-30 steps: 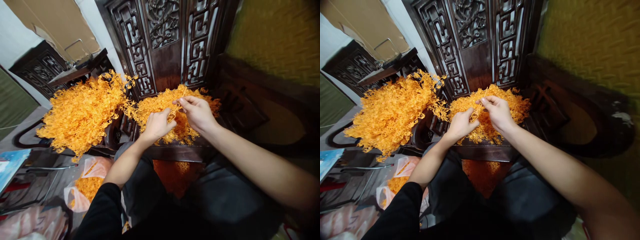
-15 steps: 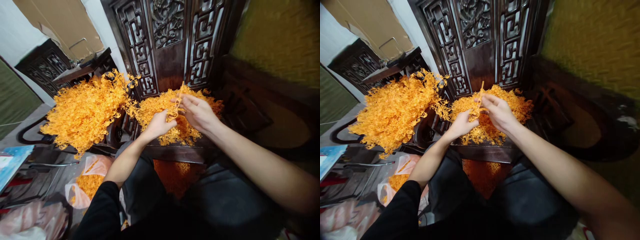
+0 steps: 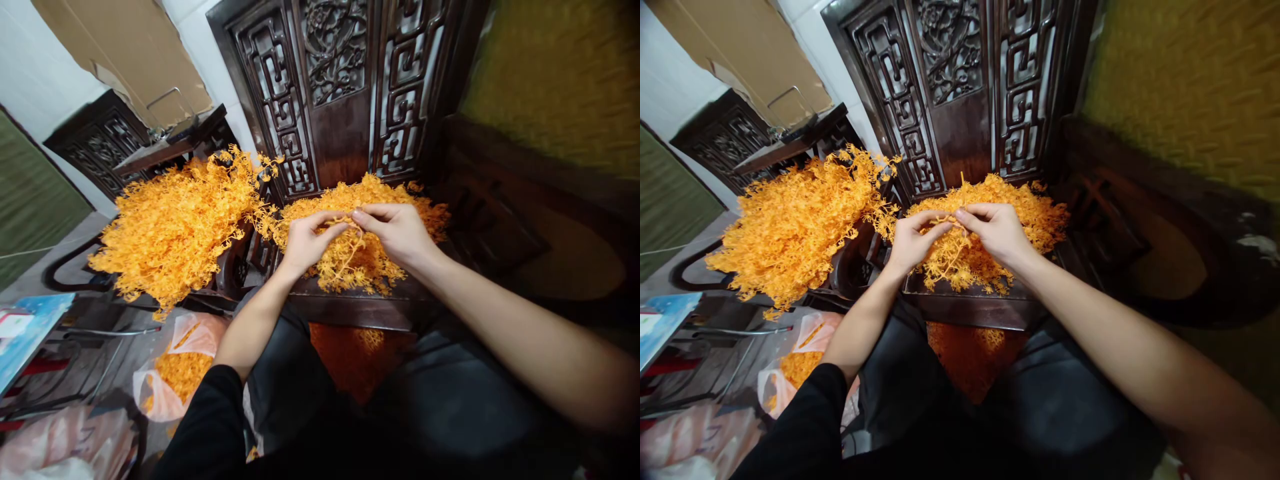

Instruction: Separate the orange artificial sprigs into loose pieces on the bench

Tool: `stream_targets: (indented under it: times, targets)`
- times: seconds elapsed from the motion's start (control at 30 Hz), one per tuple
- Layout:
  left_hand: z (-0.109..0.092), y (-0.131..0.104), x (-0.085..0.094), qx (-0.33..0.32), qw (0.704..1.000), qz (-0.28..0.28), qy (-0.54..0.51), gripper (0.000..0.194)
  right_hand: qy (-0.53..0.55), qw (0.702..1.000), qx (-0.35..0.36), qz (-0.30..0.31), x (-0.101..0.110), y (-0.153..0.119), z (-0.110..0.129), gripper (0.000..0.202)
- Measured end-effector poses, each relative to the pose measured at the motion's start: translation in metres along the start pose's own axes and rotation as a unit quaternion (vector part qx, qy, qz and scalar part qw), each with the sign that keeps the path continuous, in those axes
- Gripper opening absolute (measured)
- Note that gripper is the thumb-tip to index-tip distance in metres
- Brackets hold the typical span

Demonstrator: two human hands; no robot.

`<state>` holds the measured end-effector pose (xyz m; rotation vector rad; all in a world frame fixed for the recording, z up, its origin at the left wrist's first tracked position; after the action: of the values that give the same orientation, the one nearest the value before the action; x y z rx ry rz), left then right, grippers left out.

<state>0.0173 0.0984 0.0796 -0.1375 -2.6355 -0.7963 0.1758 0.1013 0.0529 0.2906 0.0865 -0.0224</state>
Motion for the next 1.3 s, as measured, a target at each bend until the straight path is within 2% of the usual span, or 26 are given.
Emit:
stream_targets:
  times: [0.13,0.2,0.3,0.37,0.5,0.57,0.73,0.9,0.97,1.07,1.3]
  targets:
    - [0.029,-0.002,0.002,0.114,0.985,-0.014,-0.127,0.028,0.006,1.000,-0.010,0.009,0.003,0.002,-0.002,0.046]
    - [0.023,-0.003,0.002,0.100,0.988,-0.007,-0.118,0.021,0.007,1.000,0.000,-0.008,0.010,0.005,-0.003,0.046]
    - [-0.009,-0.005,0.000,-0.020,0.999,0.028,-0.004,0.009,0.010,0.999,0.007,-0.031,0.016,0.007,-0.005,0.047]
    - [-0.027,-0.008,-0.002,-0.090,0.992,0.035,0.086,0.007,0.012,0.999,0.002,-0.035,0.016,0.007,-0.008,0.048]
    - [-0.039,-0.016,-0.008,-0.154,0.962,0.052,0.219,0.028,0.033,0.998,-0.019,-0.039,0.014,0.006,-0.012,0.047]
    - [-0.040,-0.019,-0.015,-0.172,0.938,0.075,0.291,0.036,0.048,0.998,-0.024,-0.044,0.014,0.006,-0.012,0.045]
    - [-0.040,-0.025,-0.028,-0.181,0.877,0.099,0.434,0.039,0.075,0.995,-0.034,-0.058,0.015,0.005,-0.013,0.042]
    - [-0.039,-0.024,-0.039,-0.143,0.831,0.100,0.528,0.033,0.076,0.996,-0.042,-0.027,0.006,0.004,-0.020,0.042]
    - [-0.038,-0.024,-0.043,-0.141,0.832,0.104,0.527,0.028,0.076,0.996,-0.047,-0.025,0.003,0.003,-0.023,0.042]
    - [-0.041,-0.025,-0.045,-0.177,0.850,0.100,0.486,0.023,0.096,0.993,-0.057,-0.045,0.006,0.003,-0.026,0.041]
    - [-0.046,-0.022,-0.021,-0.219,0.895,0.031,0.387,0.018,0.077,0.993,-0.051,-0.073,0.019,0.010,-0.023,0.041]
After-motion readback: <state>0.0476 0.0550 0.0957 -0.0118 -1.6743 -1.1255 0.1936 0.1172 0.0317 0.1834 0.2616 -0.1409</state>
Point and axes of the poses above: each hand's wrist, its own y-axis towards the middle knuckle, its own x-axis out of the back of the hand, z = x × y, the point moved 10 cm from there along y, towards the middle knuckle, and after that the axes turned 5 degrees about -z, right-handed, at the moved point
